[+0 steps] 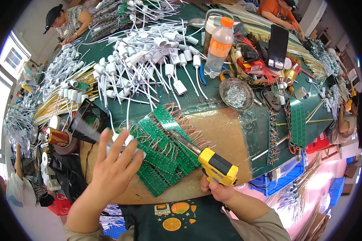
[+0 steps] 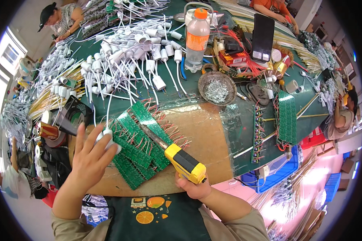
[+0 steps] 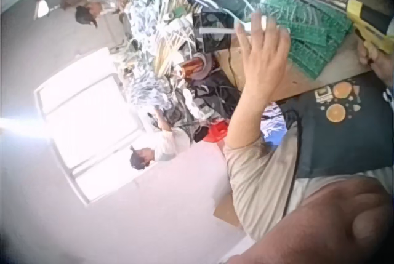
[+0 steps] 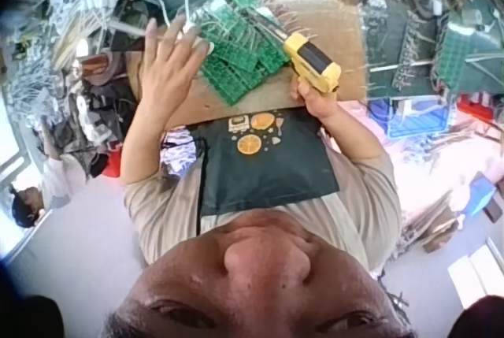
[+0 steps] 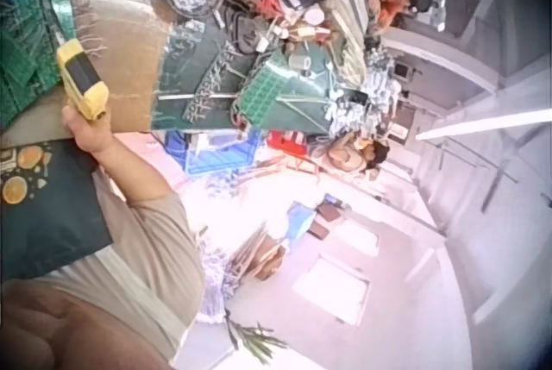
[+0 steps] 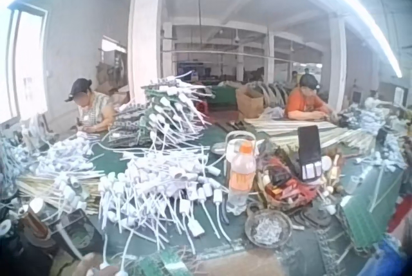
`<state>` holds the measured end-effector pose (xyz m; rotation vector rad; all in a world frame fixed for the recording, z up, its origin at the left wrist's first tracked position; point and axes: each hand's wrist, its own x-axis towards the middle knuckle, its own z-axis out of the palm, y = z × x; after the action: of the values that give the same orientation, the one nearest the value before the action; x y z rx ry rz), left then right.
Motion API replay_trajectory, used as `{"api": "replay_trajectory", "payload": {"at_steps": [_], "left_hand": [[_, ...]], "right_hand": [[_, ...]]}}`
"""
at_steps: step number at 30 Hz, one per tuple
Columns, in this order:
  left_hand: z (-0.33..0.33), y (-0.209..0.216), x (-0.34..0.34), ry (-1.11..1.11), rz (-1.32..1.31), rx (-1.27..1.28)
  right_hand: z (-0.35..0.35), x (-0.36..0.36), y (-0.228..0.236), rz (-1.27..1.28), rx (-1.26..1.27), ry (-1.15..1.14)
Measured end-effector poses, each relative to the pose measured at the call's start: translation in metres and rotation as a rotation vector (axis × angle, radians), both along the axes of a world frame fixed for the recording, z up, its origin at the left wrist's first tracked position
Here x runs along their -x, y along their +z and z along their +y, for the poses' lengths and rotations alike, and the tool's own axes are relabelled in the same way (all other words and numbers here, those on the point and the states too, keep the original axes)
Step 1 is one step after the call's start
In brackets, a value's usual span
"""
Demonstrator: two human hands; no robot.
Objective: The person solders wires and LED components onto PCB strips using a soldering iron.
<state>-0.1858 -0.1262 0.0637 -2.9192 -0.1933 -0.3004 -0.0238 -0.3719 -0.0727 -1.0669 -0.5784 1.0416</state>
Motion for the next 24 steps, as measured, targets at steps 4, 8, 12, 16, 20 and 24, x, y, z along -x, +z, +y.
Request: {"api": "replay_trajectory", "payload": {"at_steps": [4, 8, 12, 16, 20, 24], "left_hand": [[0.047, -0.016, -0.028, -0.068, -0.002, 0.188], [0.088, -0.037, -0.058, 0.071, -0.122, 0.428], [0.119, -0.056, -0.098, 0.118, -0.304, 0.301], [0.13, -0.058, -0.13, -0.006, -0.13, 0.023], [0.137, -0.072, -0.144, -0.091, -0.003, -0.112], [0.147, -0.055, -0.132, 0.015, -0.198, -0.065]], "right_hand": [[0.0, 0.001, 0.002, -0.003, -0.014, -0.031], [0.004, 0.001, 0.006, 0.084, -0.092, -0.059], [0.002, 0.001, 0.003, 0.138, -0.094, -0.058], [0.001, 0.0, 0.003, 0.024, -0.072, -0.087], [0.005, 0.003, 0.006, 0.064, -0.04, -0.112], [0.006, 0.004, 0.002, 0.082, -0.042, -0.108]]}}
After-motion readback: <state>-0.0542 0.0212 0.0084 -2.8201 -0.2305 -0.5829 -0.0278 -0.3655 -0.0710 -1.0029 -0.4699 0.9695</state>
